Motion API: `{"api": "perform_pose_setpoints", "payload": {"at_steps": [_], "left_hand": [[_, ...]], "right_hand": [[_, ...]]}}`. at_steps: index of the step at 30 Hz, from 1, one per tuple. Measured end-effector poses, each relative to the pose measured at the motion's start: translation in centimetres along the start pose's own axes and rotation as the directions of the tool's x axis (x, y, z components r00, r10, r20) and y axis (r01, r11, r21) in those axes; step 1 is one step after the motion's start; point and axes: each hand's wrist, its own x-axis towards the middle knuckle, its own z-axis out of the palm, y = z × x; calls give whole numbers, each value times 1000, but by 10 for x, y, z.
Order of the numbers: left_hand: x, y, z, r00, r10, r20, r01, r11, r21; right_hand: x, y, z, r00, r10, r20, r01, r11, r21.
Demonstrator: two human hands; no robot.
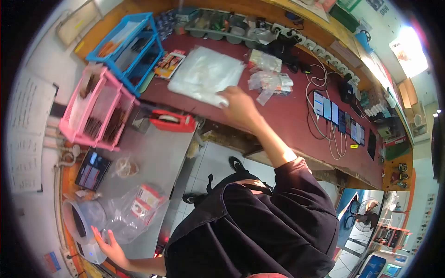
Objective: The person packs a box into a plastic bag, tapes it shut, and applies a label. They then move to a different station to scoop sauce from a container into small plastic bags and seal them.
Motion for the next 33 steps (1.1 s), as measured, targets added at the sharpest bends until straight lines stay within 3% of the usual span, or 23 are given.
{"api": "perform_pose_setpoints", "payload": {"at_steps": [2,4,6,7,9,10,12,14,19,21,23,25,26,27,30,31,33], "left_hand": [[-5,20,17,1000,9,-19,-8,998,57],[0,32,41,998,63,-16,-61,992,110],[12,38,76,998,48,-42,-42,989,144],[13,52,93,998,12,-55,-2,982,188],[13,90,127,995,69,-71,-51,971,233],[12,118,141,996,88,-27,-82,979,188],[10,161,163,993,114,24,-117,982,152],[8,190,179,965,259,24,-260,958,120],[11,223,208,960,279,35,-281,945,168],[11,241,227,949,311,46,-314,933,174],[9,269,251,945,311,95,-317,947,48],[15,282,277,890,445,96,-443,896,-40],[13,300,292,878,457,143,-455,889,-46],[15,321,312,856,480,189,-477,876,-68],[18,366,356,780,583,227,-528,808,-261],[17,381,371,761,604,237,-533,791,-302],[19,410,395,725,659,200,-574,738,-355]], "right_hand": [[-4,77,-23,976,215,-25,-216,974,-62],[-13,171,-29,969,241,-55,-247,955,-162],[-22,243,-33,918,374,-134,-383,922,-54],[-26,271,-31,916,378,-134,-387,921,-47],[-36,318,-20,946,213,-245,-273,930,-247],[-45,333,-12,922,385,32,-373,909,-184],[-64,347,12,937,348,33,-334,921,-200],[-75,346,19,951,309,30,-295,929,-222],[-43,303,-22,922,387,0,-371,885,-280],[-30,308,-12,967,232,-105,-253,925,-285],[-18,325,19,935,354,-10,-352,926,-137],[-14,352,41,888,419,191,-414,908,-65],[-11,342,18,869,458,187,-450,889,-82],[-16,326,-9,848,504,167,-493,864,-107],[-57,323,-50,881,410,-237,-331,891,310],[-63,305,-99,840,358,-407,-196,900,388],[-79,298,-176,700,352,-621,-180,929,324]]}}
